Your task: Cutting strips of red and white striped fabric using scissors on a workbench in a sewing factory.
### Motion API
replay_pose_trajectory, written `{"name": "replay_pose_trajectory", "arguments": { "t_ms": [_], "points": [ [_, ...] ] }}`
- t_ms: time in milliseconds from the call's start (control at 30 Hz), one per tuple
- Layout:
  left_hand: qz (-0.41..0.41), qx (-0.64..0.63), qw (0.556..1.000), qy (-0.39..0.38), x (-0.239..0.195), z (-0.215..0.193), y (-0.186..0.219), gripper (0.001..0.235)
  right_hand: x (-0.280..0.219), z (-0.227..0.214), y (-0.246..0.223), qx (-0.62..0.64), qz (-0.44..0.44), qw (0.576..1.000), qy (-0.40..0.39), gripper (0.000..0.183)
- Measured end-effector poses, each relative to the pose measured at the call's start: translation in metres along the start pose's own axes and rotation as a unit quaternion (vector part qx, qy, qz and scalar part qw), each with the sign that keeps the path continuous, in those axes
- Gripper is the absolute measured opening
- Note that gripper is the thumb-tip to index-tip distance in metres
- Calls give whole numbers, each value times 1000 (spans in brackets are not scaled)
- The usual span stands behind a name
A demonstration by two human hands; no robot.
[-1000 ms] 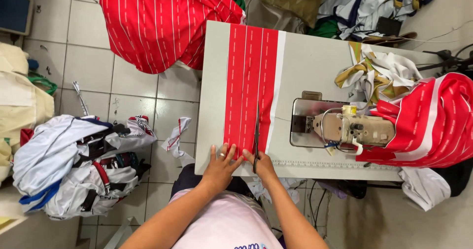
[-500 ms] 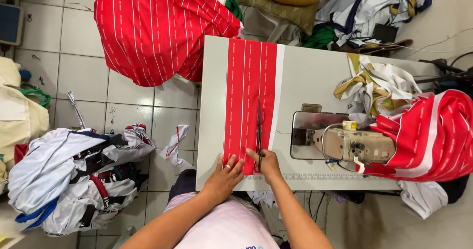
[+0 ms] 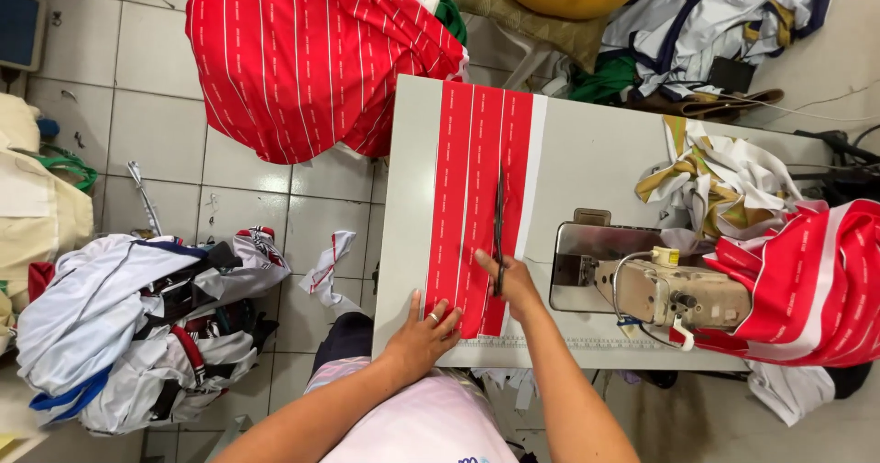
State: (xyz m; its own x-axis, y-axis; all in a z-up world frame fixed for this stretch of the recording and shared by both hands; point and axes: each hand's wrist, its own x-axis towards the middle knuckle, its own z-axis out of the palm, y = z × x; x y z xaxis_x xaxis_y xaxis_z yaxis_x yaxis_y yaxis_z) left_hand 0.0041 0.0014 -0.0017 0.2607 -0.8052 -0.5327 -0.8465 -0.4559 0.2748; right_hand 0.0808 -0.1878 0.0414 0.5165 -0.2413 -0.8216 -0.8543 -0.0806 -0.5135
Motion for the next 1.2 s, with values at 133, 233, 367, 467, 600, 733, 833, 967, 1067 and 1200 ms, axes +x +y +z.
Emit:
{"name": "replay_pose_trajectory", "arguments": {
  "t_ms": [133,233,367,467,600,733,833,967,1067,1200],
  "points": [
    [4,-9,1000,20,-2,0,-1,51,5,-2,-29,-46,16,999,-10,51],
    [0,-9,1000,19,-3,-3,-2,50,11,-2,-33,-29,5,1000,-2,47],
    [-4,-12,1000,-19,-6,-14,-1,54,22,-6,-23,42,-7,999,18,37],
    [-17,-15,1000,-22,-9,-15,3,55,1,-15,-18,42,-6,999,-22,43],
    [-68,-64,995,41,-6,-11,17,62,-17,-41,76,28,-122,991,-55,53],
    [-97,-58,991,67,-10,-39,36,67,-88,-73,183,-17,-124,988,-87,49],
    [-105,-42,991,77,2,-39,50,74,-111,-90,274,-1,-75,992,-104,40],
    [-132,-35,990,45,10,-46,70,71,-111,-88,346,115,-18,983,-144,43],
    [-152,-46,987,38,14,-42,84,72,-112,-76,319,111,-64,980,-155,42],
    [-168,-42,984,42,15,-37,89,75,-89,-51,298,35,-100,992,-74,36]
  ]
}}
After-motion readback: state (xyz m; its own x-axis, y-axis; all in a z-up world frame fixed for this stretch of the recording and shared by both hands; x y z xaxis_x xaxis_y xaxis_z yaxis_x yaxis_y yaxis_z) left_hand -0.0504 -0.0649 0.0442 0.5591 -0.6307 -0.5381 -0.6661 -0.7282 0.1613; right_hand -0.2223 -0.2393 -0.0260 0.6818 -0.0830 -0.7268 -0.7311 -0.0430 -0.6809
